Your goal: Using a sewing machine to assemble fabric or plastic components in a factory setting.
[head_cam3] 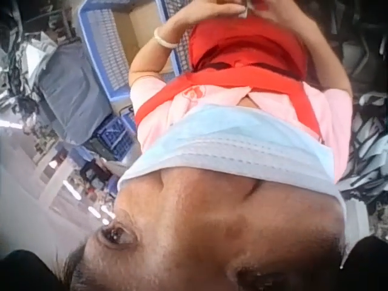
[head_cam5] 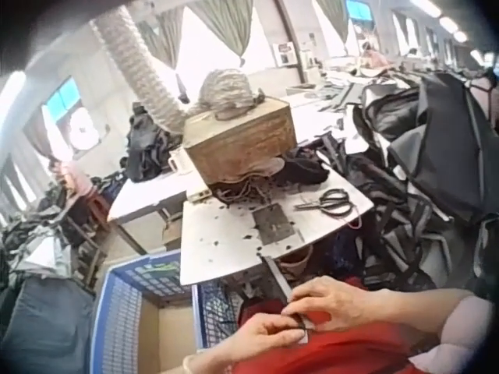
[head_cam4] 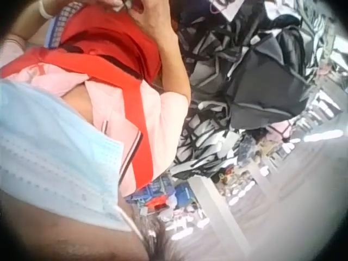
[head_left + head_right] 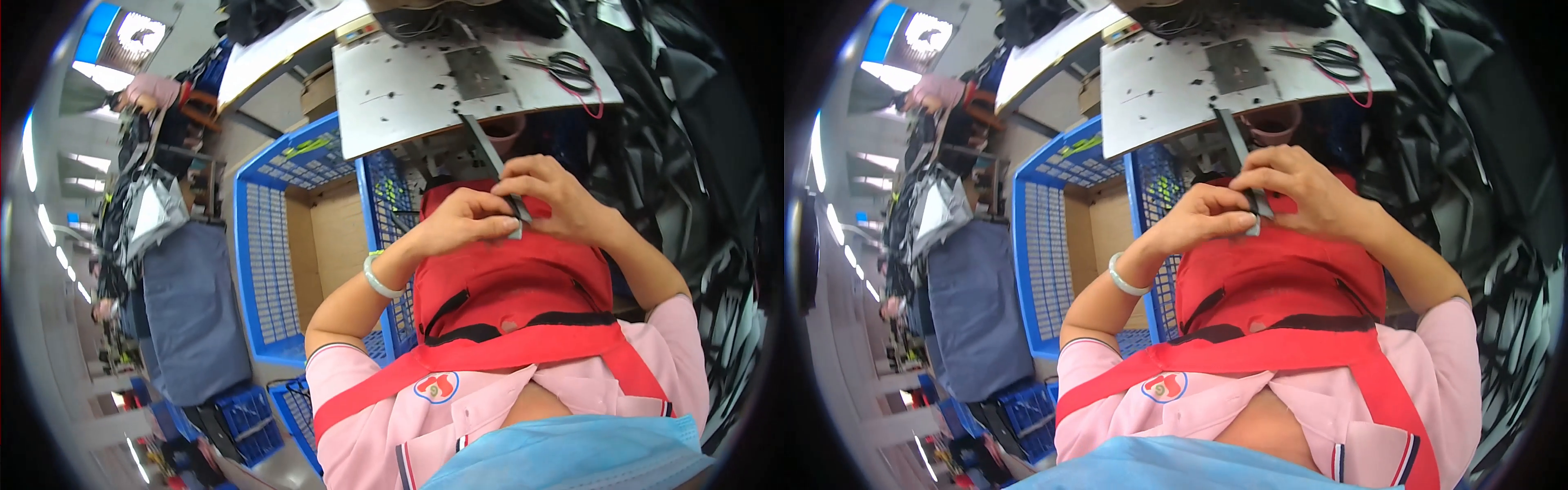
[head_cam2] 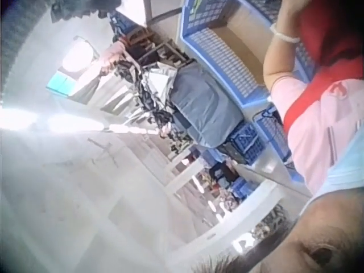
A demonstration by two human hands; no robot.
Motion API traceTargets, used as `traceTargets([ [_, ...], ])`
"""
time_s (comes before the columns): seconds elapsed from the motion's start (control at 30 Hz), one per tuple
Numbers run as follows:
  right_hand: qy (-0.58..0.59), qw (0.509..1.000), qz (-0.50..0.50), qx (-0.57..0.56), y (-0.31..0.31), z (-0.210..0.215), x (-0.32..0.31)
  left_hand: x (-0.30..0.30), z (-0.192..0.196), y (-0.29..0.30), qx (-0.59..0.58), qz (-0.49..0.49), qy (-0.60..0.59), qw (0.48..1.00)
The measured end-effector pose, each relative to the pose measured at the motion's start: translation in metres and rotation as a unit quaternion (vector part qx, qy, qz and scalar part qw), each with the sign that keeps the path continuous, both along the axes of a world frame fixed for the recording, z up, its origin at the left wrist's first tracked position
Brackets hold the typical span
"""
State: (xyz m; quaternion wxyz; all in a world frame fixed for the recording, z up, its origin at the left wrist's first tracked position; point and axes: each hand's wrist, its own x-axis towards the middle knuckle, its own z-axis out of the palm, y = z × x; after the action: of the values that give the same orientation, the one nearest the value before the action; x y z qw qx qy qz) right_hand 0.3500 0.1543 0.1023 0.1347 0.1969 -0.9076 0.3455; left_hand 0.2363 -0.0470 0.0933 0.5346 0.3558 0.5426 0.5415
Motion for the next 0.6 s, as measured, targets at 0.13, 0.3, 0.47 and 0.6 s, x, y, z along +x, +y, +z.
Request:
traceTargets([
  [0.13,-0.023,0.999,0.032,0.013,-0.005,-0.010,-0.010,-0.001,-0.006,-0.006,0.004,-0.003,0.040,0.999],
  [0.3,0.052,0.994,0.028,0.095,-0.008,-0.004,-0.018,-0.006,0.007,-0.006,-0.013,-0.036,0.102,0.994],
  [0.47,0.086,0.990,0.059,0.100,-0.023,0.010,-0.019,-0.001,0.027,-0.026,0.075,-0.009,0.014,0.997],
  [0.6,-0.009,0.999,0.054,0.005,-0.027,0.011,-0.005,0.004,0.047,-0.032,0.110,-0.008,0.018,0.994],
])
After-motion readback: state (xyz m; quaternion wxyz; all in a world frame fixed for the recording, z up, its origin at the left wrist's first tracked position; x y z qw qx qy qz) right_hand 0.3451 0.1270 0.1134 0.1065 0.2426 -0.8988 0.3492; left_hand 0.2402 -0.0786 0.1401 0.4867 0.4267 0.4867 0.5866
